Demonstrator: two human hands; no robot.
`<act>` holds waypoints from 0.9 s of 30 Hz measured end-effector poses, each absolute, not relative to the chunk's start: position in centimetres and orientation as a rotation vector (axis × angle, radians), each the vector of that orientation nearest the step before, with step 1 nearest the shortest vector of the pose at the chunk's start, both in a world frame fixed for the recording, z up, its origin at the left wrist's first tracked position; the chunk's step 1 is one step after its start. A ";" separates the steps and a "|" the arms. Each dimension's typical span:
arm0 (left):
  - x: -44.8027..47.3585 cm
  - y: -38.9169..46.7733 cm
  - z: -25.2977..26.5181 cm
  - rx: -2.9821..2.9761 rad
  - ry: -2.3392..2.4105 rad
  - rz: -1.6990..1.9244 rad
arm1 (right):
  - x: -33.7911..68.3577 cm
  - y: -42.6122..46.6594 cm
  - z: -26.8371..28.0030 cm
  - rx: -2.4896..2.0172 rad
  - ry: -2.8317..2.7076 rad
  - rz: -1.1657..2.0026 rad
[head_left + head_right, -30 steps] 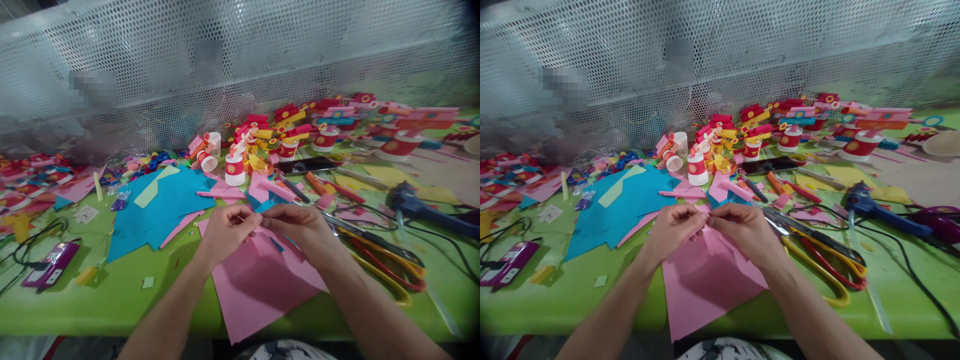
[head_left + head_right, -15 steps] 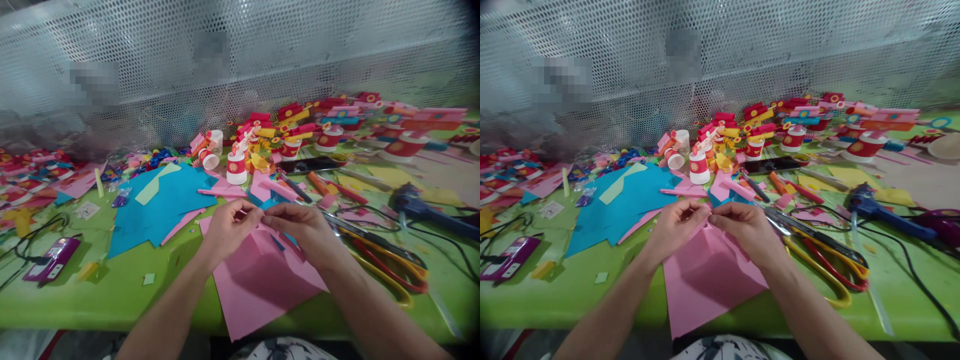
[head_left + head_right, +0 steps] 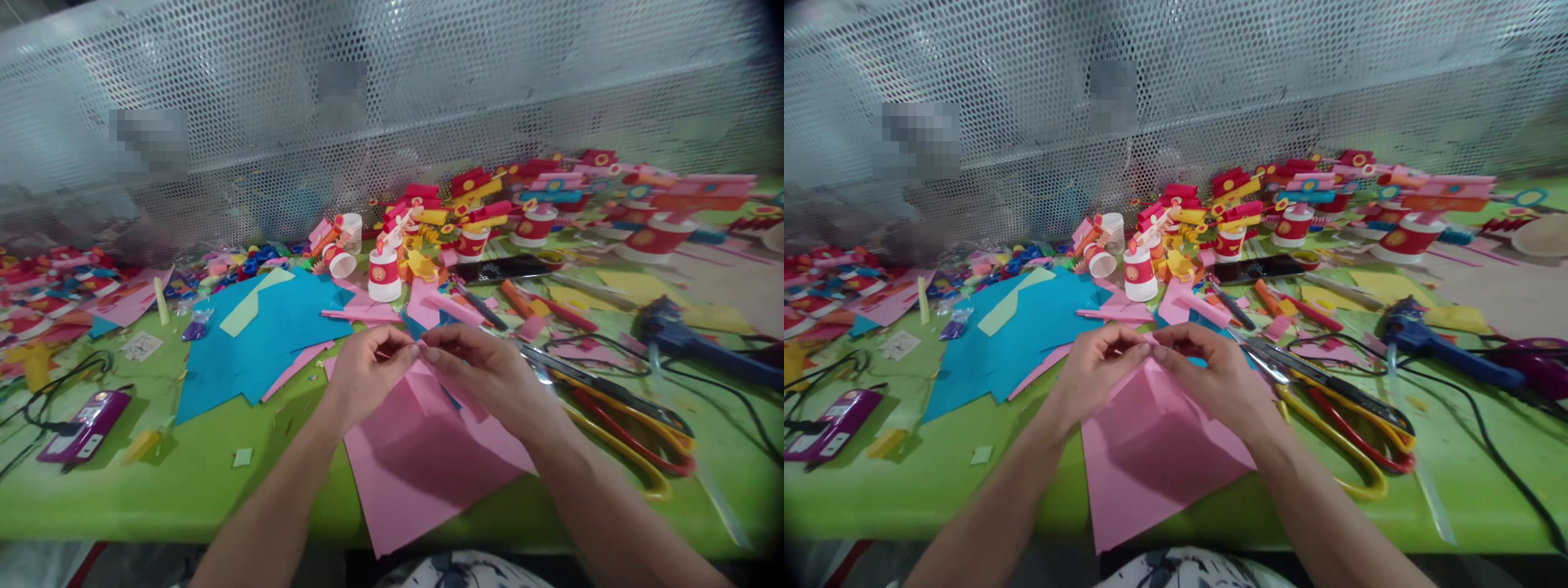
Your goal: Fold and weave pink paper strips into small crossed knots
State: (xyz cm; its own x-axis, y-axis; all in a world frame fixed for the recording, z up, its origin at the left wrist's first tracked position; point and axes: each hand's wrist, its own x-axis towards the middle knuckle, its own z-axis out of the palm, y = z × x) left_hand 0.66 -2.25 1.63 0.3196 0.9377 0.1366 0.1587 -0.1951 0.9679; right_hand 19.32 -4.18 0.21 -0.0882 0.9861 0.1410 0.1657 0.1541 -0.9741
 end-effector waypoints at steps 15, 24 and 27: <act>-0.6 -1.4 2.3 1.256 0.882 0.879 | 19.3 -4.1 0.4 -1.174 -1.220 1.103; 3.7 -2.4 -0.4 0.916 0.860 1.088 | 18.6 -3.6 0.2 -1.017 -0.722 1.293; 4.8 -3.2 -0.4 0.990 0.700 1.159 | 18.2 -3.8 0.2 -0.991 -0.717 1.216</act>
State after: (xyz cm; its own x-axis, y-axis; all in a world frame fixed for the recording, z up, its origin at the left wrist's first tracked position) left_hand 4.79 -3.17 -0.40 0.2793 0.9595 0.0358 -0.4143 0.0868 0.9060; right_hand 18.18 -3.80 0.25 0.2272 0.9722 -0.0565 -0.4209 0.0458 -0.9059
